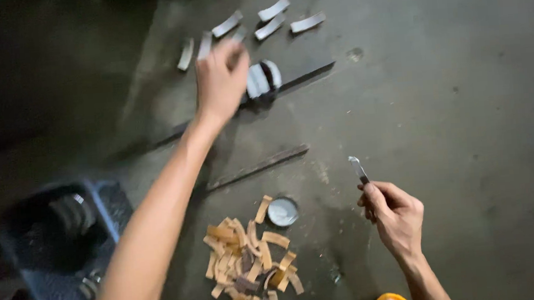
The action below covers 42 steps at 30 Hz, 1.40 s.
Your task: Applying a substance from a tin to semi-circular metal components using a small tool.
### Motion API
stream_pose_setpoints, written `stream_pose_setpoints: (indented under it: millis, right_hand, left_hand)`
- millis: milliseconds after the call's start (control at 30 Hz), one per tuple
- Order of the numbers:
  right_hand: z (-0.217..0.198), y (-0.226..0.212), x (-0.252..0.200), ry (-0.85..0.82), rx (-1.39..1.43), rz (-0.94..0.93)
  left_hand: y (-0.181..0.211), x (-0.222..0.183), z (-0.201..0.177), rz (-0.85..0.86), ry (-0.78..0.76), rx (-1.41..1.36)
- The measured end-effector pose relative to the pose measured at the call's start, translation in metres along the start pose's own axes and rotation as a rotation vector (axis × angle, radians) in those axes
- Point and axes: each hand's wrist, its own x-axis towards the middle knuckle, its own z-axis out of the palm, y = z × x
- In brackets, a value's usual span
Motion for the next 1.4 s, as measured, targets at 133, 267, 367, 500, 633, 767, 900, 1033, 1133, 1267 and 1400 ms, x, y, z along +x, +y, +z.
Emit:
stream_pose_setpoints:
  millis: [133,267,367,500,633,767,900,1033,1133,1267,1400]
  right_hand:
    - [0.040,0.002,-0.029,-0.133,-0.011,-0.076]
    - [0.075,0.004,-0.063,-0.204,-0.131,-0.220]
    - [0.089,0.004,-0.087,-0.244,-0.215,-0.253]
    - [0.104,0.004,-0.111,-0.292,-0.251,-0.272]
    - [0.121,-0.006,-0.136,-0.294,-0.278,-0.284]
    - [0.124,-0.025,-0.154,-0.338,-0.339,-0.331]
    - [0.122,-0.029,-0.159,-0.341,-0.344,-0.378]
    - [0.120,-0.039,-0.169,-0.365,-0.326,-0.418]
    - [0.118,-0.045,-0.171,-0.357,-0.309,-0.424]
    - [0.114,-0.058,-0.170,-0.389,-0.175,-0.284]
    - [0.112,-0.073,-0.171,-0.478,-0.084,-0.133]
  left_hand:
    - [-0.019,-0.148,-0.068,-0.033,-0.240,0.054]
    - [-0.089,-0.296,-0.092,-0.156,-0.405,0.198]
    - [-0.084,-0.349,-0.117,-0.164,-0.425,0.240]
    - [-0.075,-0.382,-0.119,0.035,-0.543,0.354]
    - [-0.082,-0.394,-0.111,0.124,-0.609,0.566]
    - [-0.039,-0.380,-0.150,-0.137,-0.511,0.297]
    - [0.040,-0.354,-0.200,-0.463,-0.165,-0.227]
    - [0.035,-0.355,-0.179,-0.444,-0.073,-0.245]
    - [0.056,-0.340,-0.179,-0.404,-0.009,-0.160]
    - [0.065,-0.341,-0.151,-0.330,0.179,-0.192]
    - [0.068,-0.346,-0.128,-0.031,0.366,-0.090]
